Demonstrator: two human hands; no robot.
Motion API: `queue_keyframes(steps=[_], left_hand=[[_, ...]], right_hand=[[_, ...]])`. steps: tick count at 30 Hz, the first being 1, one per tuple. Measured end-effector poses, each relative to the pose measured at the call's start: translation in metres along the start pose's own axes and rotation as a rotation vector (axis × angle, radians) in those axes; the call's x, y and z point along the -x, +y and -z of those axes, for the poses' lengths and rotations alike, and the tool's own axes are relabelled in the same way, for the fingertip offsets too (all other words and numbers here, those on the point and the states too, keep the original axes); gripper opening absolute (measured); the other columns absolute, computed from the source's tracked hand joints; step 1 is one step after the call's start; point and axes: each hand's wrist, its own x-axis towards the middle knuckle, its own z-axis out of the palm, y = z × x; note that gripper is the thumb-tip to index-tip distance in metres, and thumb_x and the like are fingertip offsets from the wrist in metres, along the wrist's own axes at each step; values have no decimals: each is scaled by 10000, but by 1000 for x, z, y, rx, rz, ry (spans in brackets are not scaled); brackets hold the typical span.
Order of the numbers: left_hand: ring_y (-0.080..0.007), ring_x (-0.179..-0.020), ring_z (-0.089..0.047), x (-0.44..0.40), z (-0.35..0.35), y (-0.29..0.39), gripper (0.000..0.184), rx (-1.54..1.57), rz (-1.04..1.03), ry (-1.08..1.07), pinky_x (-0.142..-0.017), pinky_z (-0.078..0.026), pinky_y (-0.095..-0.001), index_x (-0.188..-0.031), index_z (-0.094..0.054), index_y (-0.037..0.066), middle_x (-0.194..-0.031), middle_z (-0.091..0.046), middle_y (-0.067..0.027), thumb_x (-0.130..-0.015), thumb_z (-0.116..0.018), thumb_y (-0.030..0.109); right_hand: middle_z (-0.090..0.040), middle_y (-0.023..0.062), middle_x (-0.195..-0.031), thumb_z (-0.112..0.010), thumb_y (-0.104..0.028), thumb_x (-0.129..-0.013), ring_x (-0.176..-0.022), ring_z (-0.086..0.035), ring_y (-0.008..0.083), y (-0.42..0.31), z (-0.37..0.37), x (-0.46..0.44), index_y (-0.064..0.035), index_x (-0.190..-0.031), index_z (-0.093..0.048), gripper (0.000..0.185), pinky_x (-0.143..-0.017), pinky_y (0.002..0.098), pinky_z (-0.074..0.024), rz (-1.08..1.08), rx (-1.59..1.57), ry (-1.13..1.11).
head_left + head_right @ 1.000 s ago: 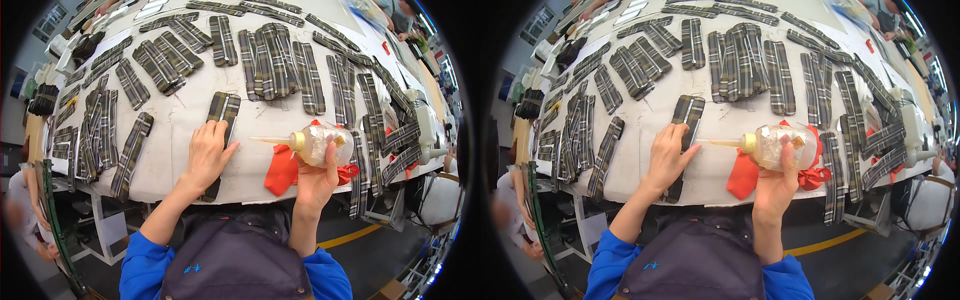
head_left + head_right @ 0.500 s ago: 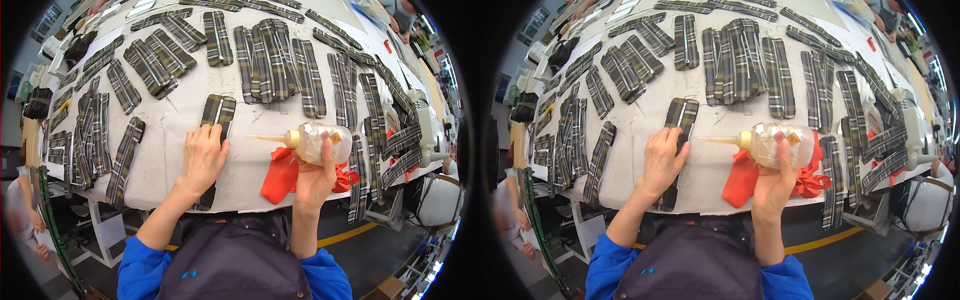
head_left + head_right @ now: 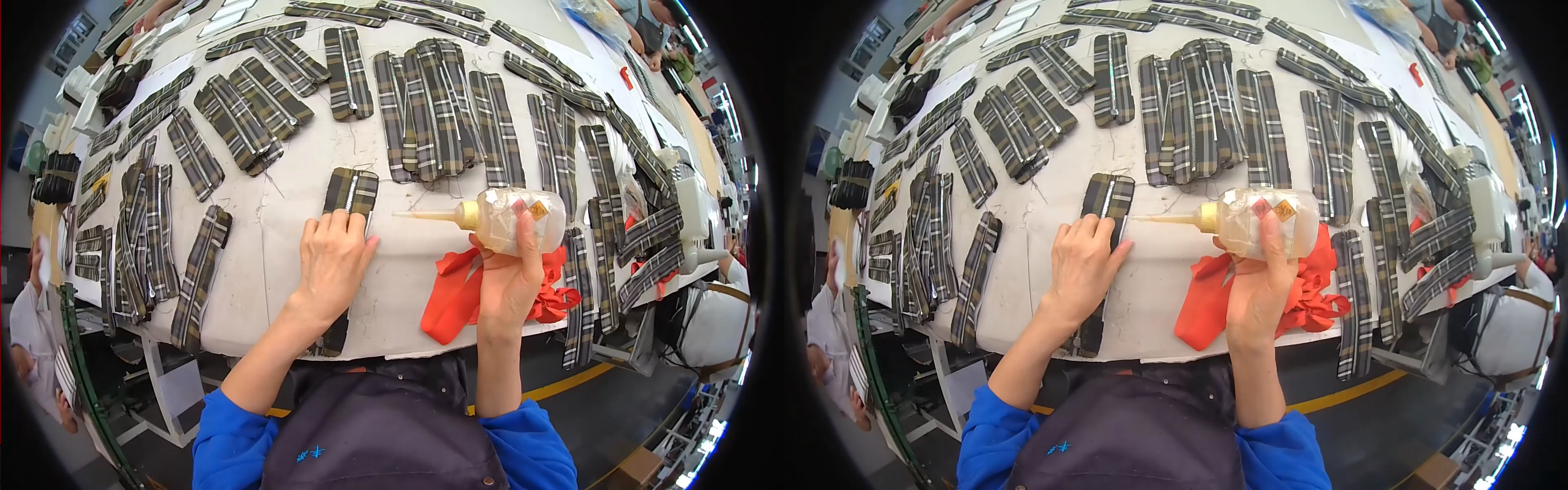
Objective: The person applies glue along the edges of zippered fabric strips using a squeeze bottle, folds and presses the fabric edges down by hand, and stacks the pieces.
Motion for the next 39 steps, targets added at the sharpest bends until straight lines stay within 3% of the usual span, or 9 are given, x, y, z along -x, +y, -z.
queue_keyframes(steps=[7, 14, 22, 26, 28, 34, 39], left_hand=[[-323, -838, -580, 0, -2, 2, 295, 81, 71, 25, -789, -451, -413, -1059, -610, 26, -906, -579, -126, -823, -751, 133], [-345, -858, -609, 2, 0, 0, 277, 168, 131, 19, -776, -483, -427, -1070, -608, 30, -955, -628, -144, -836, -735, 103], [-342, -795, -630, 2, 2, -5, 284, 253, 167, 6, -718, -504, -429, -1099, -584, 23, -906, -646, -143, -844, -705, 50], [-339, -830, -630, 5, 6, -2, 283, 287, 201, -37, -747, -503, -431, -1088, -580, 22, -917, -638, -144, -833, -702, 36], [-329, -845, -620, 3, 2, 0, 266, 121, 75, -18, -768, -491, -424, -1055, -576, 15, -897, -612, -138, -813, -687, 12], [-325, -808, -594, -4, -12, 3, 218, -59, -22, -15, -759, -469, -412, -952, -535, 27, -840, -569, -132, -764, -618, -45], [-343, -806, -600, -10, -14, -1, 229, -20, -14, -7, -750, -475, -427, -956, -510, 32, -830, -579, -143, -763, -590, -60]], right_hand=[[-611, 71, -1257, -647, -217, -974, -1092, -652, 213, 2, 4, -3, -53, -1334, -535, 411, -792, 386, -611, -21, -26, 4], [-622, 59, -1203, -624, -208, -986, -1076, -641, 190, -2, 2, -1, -73, -1310, -538, 362, -781, 373, -601, -31, -49, 27], [-609, 64, -1234, -627, -206, -986, -1084, -637, 189, -4, 4, 2, -70, -1333, -517, 388, -807, 370, -599, -31, -51, 21], [-609, 76, -1270, -635, -207, -980, -1117, -649, 224, -1, 8, 1, -45, -1346, -522, 415, -795, 384, -616, -26, -67, 17], [-609, 81, -1273, -636, -206, -978, -1115, -649, 225, 0, 10, 1, -40, -1345, -522, 418, -799, 386, -616, -29, -73, -17], [-609, 82, -1273, -641, -216, -975, -1108, -649, 223, 2, 9, 2, -33, -1337, -538, 419, -802, 395, -616, -31, -61, -6], [-611, 79, -1273, -640, -218, -975, -1104, -649, 215, 1, 8, 2, -31, -1323, -557, 404, -799, 392, -616, -13, -51, -16]])
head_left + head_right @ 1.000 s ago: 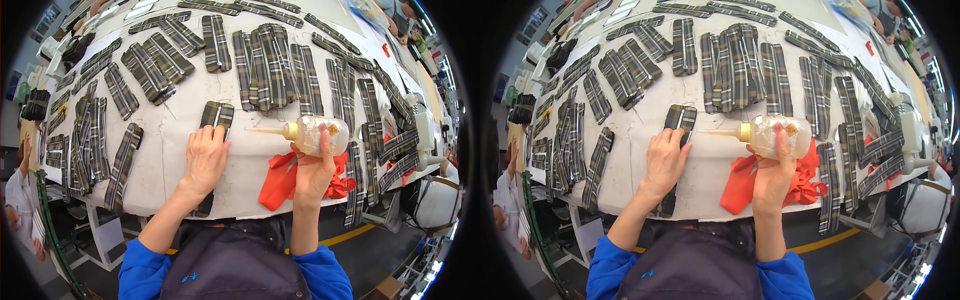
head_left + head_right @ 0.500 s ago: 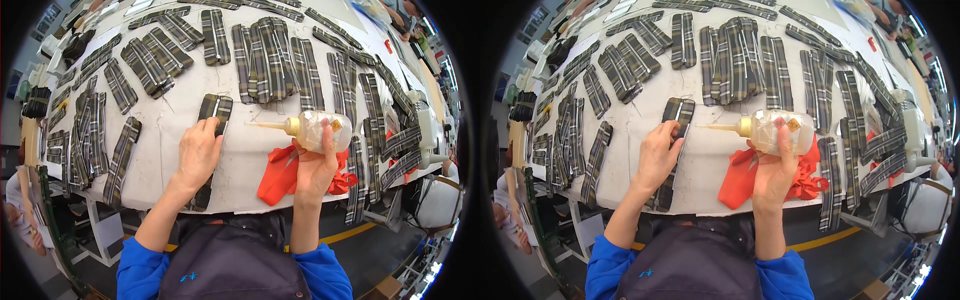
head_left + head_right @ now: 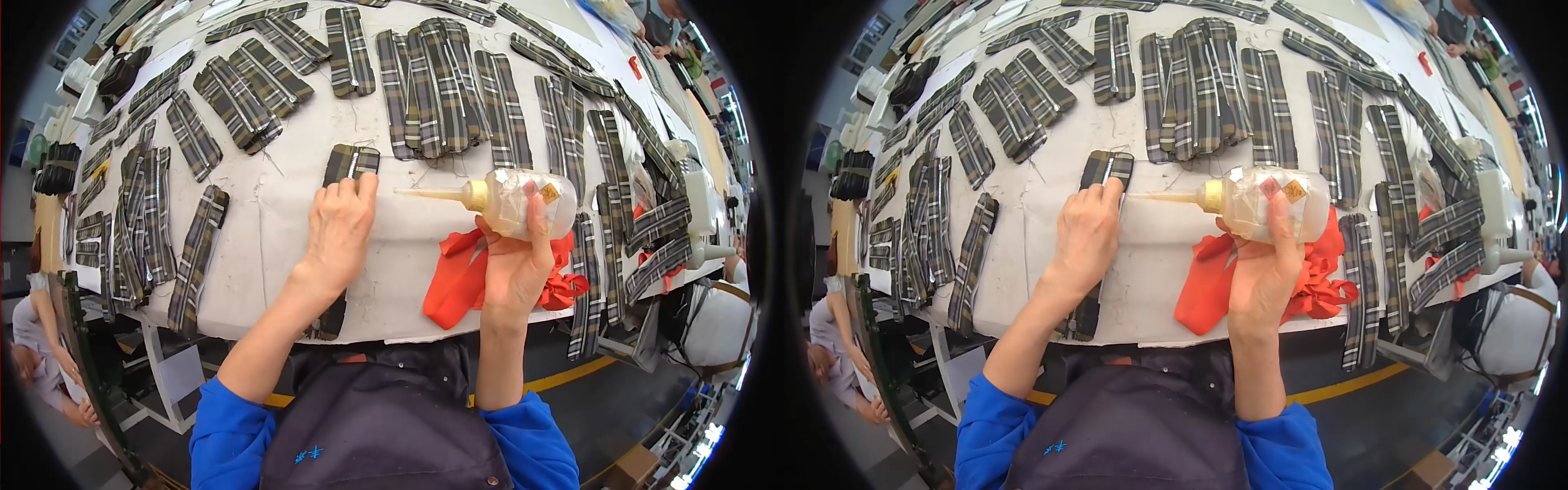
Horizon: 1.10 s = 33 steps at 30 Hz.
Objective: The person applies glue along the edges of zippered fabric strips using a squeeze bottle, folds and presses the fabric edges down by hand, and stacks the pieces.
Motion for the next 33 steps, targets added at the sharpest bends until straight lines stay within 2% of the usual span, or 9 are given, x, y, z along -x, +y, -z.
queue_keyframes(steps=[5, 10, 17, 20, 22, 25, 29, 31, 33], left_hand=[[-371, -798, -622, -1, 3, -7, 239, 140, 75, 19, -728, -495, -452, -1004, -512, 25, -850, -622, -168, -806, -644, 1], [-374, -802, -638, -2, 0, -8, 243, 159, 142, -11, -734, -509, -446, -1004, -578, 18, -871, -648, -162, -876, -716, 170], [-366, -797, -636, -7, -3, -8, 188, 152, 155, -5, -734, -505, -449, -934, -602, 13, -853, -639, -153, -868, -709, 153], [-319, -783, -650, -11, -15, -5, 169, -32, 68, 34, -723, -505, -413, -905, -613, 26, -831, -638, -133, -798, -726, 91], [-258, -783, -661, -16, -14, 6, 190, -342, -6, -105, -722, -499, -369, -884, -618, 47, -831, -644, -107, -726, -724, 49], [-194, -768, -654, -24, -14, 16, 156, -449, -83, -193, -702, -463, -316, -862, -645, 63, -803, -649, -61, -719, -708, 60], [-252, -797, -670, -29, -4, 11, 173, -382, -56, -293, -712, -501, -363, -868, -606, 54, -828, -648, -107, -725, -703, 58], [-310, -795, -662, -22, -16, -6, 168, -116, 34, -95, -711, -509, -406, -858, -578, 38, -829, -640, -139, -736, -692, 45], [-335, -801, -653, -19, -9, -10, 167, -14, 59, -67, -718, -510, -426, -860, -559, 29, -830, -632, -152, -744, -679, 33]], right_hand=[[-611, 78, -1270, -638, -210, -974, -1108, -645, 214, 0, -1, -2, -31, -1326, -555, 403, -797, 392, -616, 3, 15, 7], [-607, 72, -1273, -634, -210, -977, -1100, -649, 218, 4, -4, -3, -33, -1328, -548, 402, -795, 393, -613, 5, 38, 15], [-606, 66, -1270, -634, -217, -979, -1102, -651, 223, 4, -6, -4, -40, -1321, -543, 396, -792, 392, -614, 3, 53, 29], [-608, 64, -1269, -636, -220, -978, -1105, -650, 223, 4, -7, -3, -41, -1321, -546, 397, -795, 389, -613, -5, 45, 30], [-598, 60, -1237, -637, -235, -978, -1090, -631, 188, 1, -11, -2, -75, -1337, -513, 412, -805, 366, -590, -17, 78, 31], [-595, 62, -1243, -627, -252, -984, -1096, -629, 191, 0, -14, -1, -72, -1342, -509, 417, -810, 367, -587, -10, 90, 42], [-593, 62, -1249, -622, -258, -987, -1099, -628, 191, -3, -9, -2, -71, -1348, -503, 423, -808, 365, -584, 9, 86, 34], [-588, 61, -1261, -623, -257, -986, -1096, -628, 190, -4, -8, -2, -71, -1353, -498, 430, -811, 364, -584, 11, 89, 40], [-586, 62, -1266, -627, -251, -983, -1098, -626, 190, -3, -8, -2, -73, -1355, -496, 433, -811, 363, -584, 19, 81, 37]])
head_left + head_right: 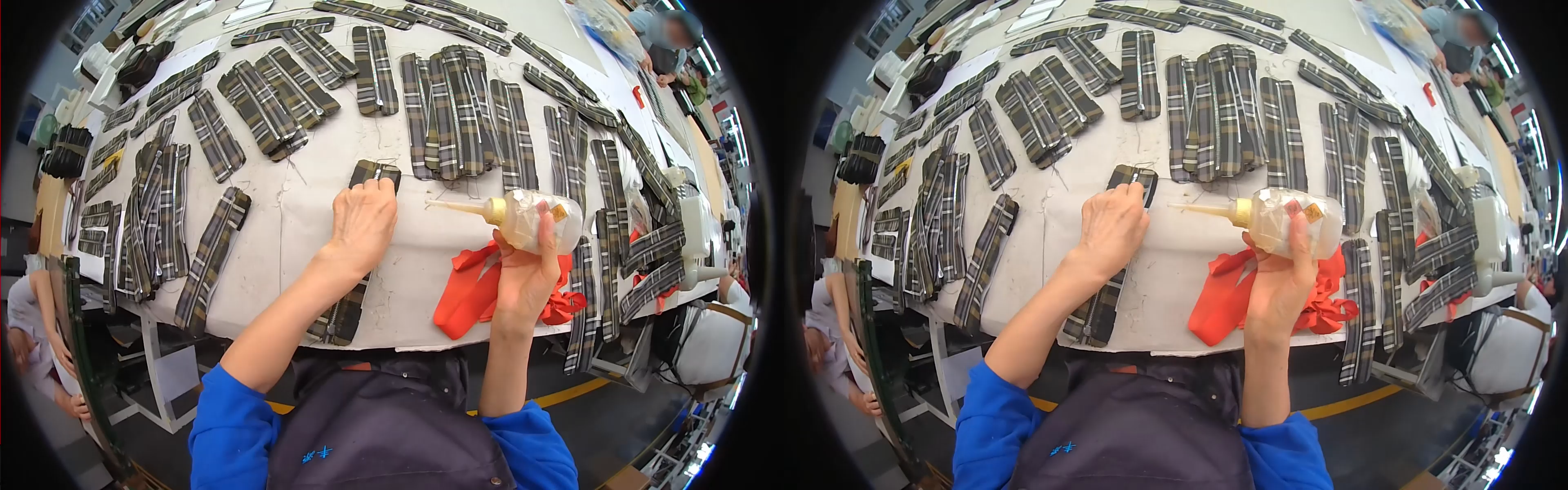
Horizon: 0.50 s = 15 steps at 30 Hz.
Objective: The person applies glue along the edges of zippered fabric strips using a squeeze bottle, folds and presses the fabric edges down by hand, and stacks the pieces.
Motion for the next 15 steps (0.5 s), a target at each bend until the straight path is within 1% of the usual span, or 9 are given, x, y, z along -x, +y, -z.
queue_keyframes(steps=[1, 2, 4, 8, 10, 11, 13, 14, 15], left_hand=[[-360, -806, -644, 1, 2, 0, 167, 103, 27, 26, -725, -511, -446, -862, -539, 20, -831, -625, -165, -753, -666, 22], [-360, -806, -644, 2, 3, -1, 167, 102, 25, 27, -725, -511, -446, -862, -539, 20, -831, -625, -165, -753, -666, 22], [-369, -812, -637, 3, 1, -1, 177, 108, 7, 71, -731, -508, -459, -871, -518, 9, -822, -615, -164, -755, -651, 5], [-365, -807, -633, 2, 4, 1, 187, 127, 8, 86, -722, -504, -457, -902, -514, 8, -818, -602, -163, -764, -639, -4], [-366, -792, -622, 3, 3, -1, 188, 117, -37, 114, -722, -501, -461, -935, -560, 14, -828, -592, -158, -761, -626, -18], [-366, -792, -622, 5, 1, -3, 188, 119, -40, 114, -722, -501, -461, -935, -560, 14, -828, -592, -158, -761, -626, -18], [-355, -784, -615, 9, -5, -9, 166, 148, -68, 144, -720, -503, -445, -962, -609, 22, -840, -586, -149, -799, -627, -2], [-355, -784, -615, 10, -5, -10, 166, 150, -70, 143, -720, -503, -445, -962, -609, 22, -840, -586, -149, -799, -627, -2], [-350, -786, -615, 10, -5, -10, 156, 189, -48, 142, -717, -505, -438, -975, -625, 20, -847, -589, -145, -819, -637, 20]], right_hand=[[-584, 62, -1271, -630, -245, -980, -1100, -624, 190, 0, -1, -1, -75, -1357, -494, 435, -811, 361, -584, 5, -7, -8], [-584, 62, -1271, -630, -245, -980, -1100, -624, 190, 2, -2, -2, -75, -1357, -494, 435, -811, 361, -584, 7, -9, -7], [-611, 64, -1271, -627, -233, -981, -1111, -642, 200, 7, -4, -5, -53, -1330, -544, 401, -801, 368, -613, 23, 2, -17], [-618, 60, -1258, -637, -239, -976, -1099, -643, 191, 11, -10, -12, -57, -1330, -546, 409, -795, 363, -600, 33, 37, -49], [-604, 79, -1232, -659, -186, -957, -1067, -633, 193, 11, -15, -18, -62, -1294, -519, 385, -745, 366, -592, 63, 43, -47], [-604, 79, -1232, -659, -186, -957, -1067, -633, 193, 11, -18, -21, -62, -1294, -519, 385, -745, 366, -592, 65, 44, -45], [-637, 82, -1166, -670, -178, -950, -1025, -650, 187, 11, -23, -26, -43, -1267, -550, 366, -745, 360, -590, 96, 99, -50], [-637, 82, -1166, -670, -178, -950, -1025, -650, 187, 11, -25, -29, -43, -1267, -550, 366, -745, 360, -590, 97, 100, -48], [-650, 77, -1144, -683, -177, -943, -1020, -653, 179, 12, -28, -31, -35, -1254, -567, 361, -772, 354, -580, 103, 133, -81]])
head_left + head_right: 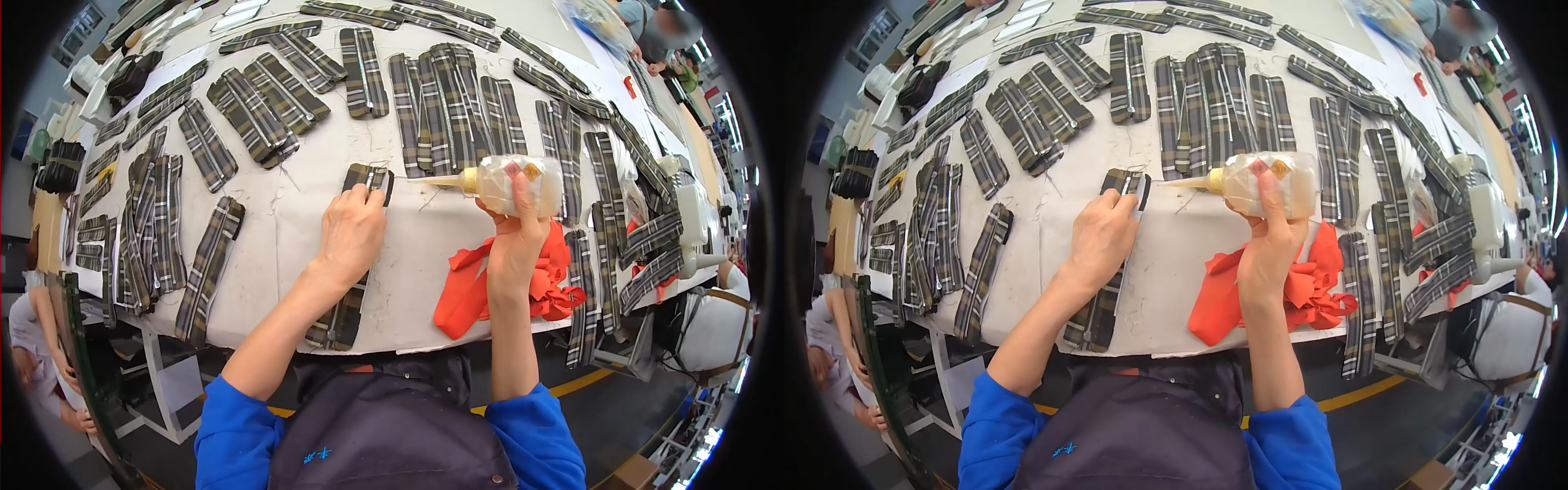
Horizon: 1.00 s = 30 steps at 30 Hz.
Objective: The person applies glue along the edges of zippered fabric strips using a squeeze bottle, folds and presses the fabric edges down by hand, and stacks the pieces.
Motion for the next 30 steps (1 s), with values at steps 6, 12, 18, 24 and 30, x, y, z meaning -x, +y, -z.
queue_keyframes(steps=[6, 12, 18, 24, 30], left_hand=[[-349, -791, -628, 1, 12, -2, 160, 123, 68, -28, -713, -509, -429, -1021, -650, 19, -884, -612, -145, -864, -644, 44], [-358, -768, -634, 0, 16, -5, 199, 195, 93, -55, -705, -511, -433, -1054, -667, 12, -893, -619, -149, -860, -626, 7], [-351, -769, -633, -1, 18, -4, 221, 203, 102, -72, -707, -508, -426, -1084, -679, 7, -890, -612, -145, -868, -631, 14], [-346, -769, -626, -2, 22, 0, 229, 188, 84, -81, -709, -505, -421, -1099, -671, 2, -890, -600, -144, -874, -654, 38], [-342, -800, -624, 1, 23, 0, 233, 168, 57, -79, -720, -503, -419, -1094, -665, 3, -907, -596, -142, -864, -667, 39]], right_hand=[[-673, 65, -1128, -754, -176, -902, -1028, -645, 147, 17, -15, -14, -3, -1237, -591, 411, -888, 315, -515, 24, 75, -86], [-635, 73, -1160, -789, -158, -874, -1064, -619, 157, 37, -16, -26, 0, -1264, -557, 480, -970, 325, -474, 58, 119, -115], [-692, 82, -1123, -733, -167, -916, -1022, -643, 139, 44, -17, -26, 10, -1218, -632, 365, -883, 303, -502, 169, 222, -83], [-690, 91, -1124, -733, -141, -910, -1028, -644, 151, 45, -20, -24, 28, -1207, -630, 357, -917, 313, -493, 136, 220, -106], [-585, 98, -1226, -809, -178, -858, -1129, -585, 174, 38, -14, -18, -3, -1280, -490, 557, -993, 328, -459, 82, 210, -135]])
